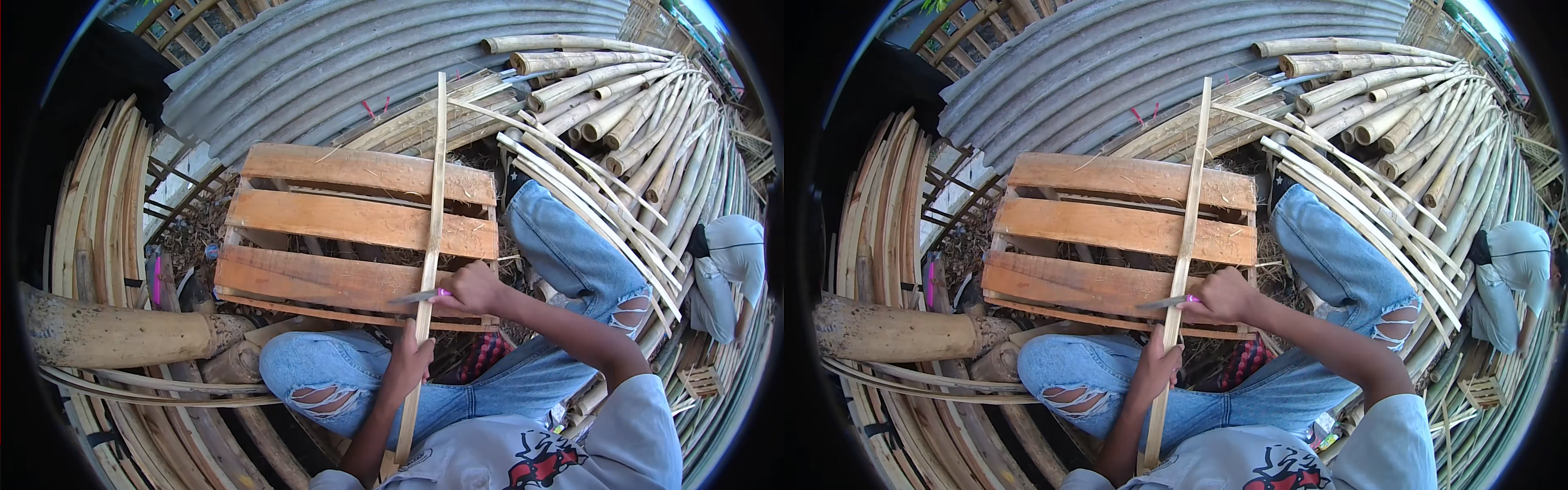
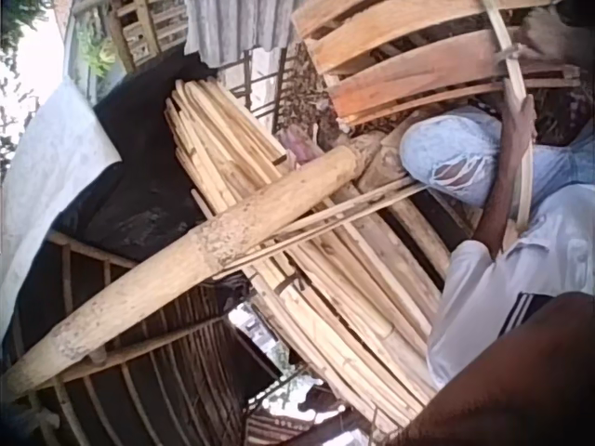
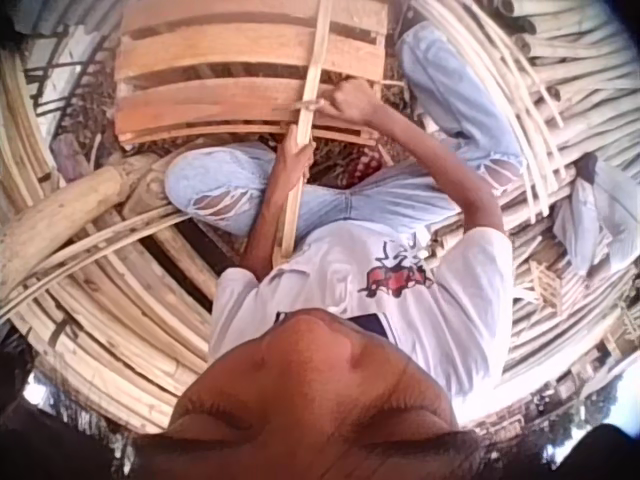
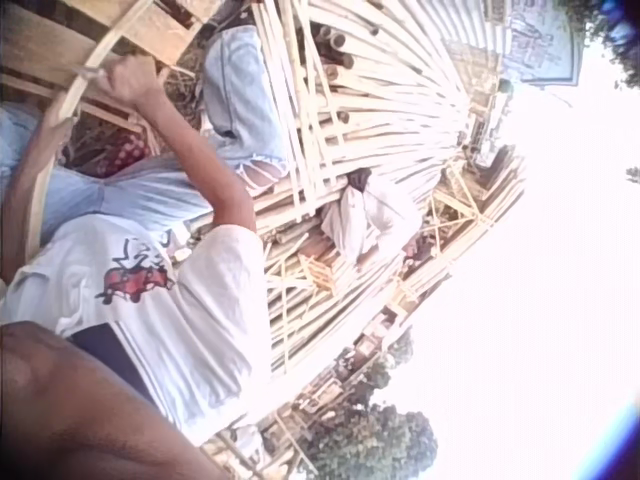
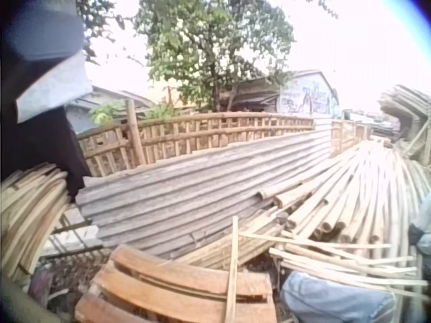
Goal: The person shaves and scrapes a bamboo strip using a small knife over a wooden crate.
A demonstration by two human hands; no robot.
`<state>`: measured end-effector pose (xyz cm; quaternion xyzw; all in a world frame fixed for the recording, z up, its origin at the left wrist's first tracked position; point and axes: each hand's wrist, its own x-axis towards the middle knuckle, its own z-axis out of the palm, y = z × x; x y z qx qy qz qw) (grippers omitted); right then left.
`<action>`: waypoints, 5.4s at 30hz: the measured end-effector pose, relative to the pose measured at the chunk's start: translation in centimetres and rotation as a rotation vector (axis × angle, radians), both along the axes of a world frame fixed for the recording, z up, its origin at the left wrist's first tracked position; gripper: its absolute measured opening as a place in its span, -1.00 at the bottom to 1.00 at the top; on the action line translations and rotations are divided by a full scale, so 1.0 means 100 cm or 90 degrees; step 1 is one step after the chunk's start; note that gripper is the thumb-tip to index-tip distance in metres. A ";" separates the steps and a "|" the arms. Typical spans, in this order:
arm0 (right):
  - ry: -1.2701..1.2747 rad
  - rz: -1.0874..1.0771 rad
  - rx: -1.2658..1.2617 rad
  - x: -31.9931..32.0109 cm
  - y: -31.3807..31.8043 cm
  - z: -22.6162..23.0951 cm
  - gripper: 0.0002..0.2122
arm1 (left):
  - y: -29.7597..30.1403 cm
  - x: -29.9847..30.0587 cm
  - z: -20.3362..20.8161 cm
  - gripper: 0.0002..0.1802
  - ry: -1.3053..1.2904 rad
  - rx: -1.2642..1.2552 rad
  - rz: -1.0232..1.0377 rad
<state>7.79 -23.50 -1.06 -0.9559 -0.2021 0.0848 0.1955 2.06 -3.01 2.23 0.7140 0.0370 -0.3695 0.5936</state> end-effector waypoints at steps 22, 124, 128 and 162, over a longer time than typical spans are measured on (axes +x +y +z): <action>-0.018 -0.074 -0.017 -0.001 -0.001 0.001 -0.47 | 0.006 0.005 -0.002 -0.83 0.018 -0.038 0.009; 0.137 -0.156 -0.009 0.010 0.023 0.011 -0.69 | 0.001 0.001 0.009 -0.61 -0.328 0.349 -0.154; -0.077 -0.067 -0.097 0.049 -0.050 -0.018 -0.71 | -0.001 -0.001 0.010 -0.66 -0.334 0.318 -0.157; -0.121 -0.431 -0.196 0.067 -0.172 0.008 -0.69 | 0.045 -0.010 0.005 -0.82 -0.140 0.117 -0.049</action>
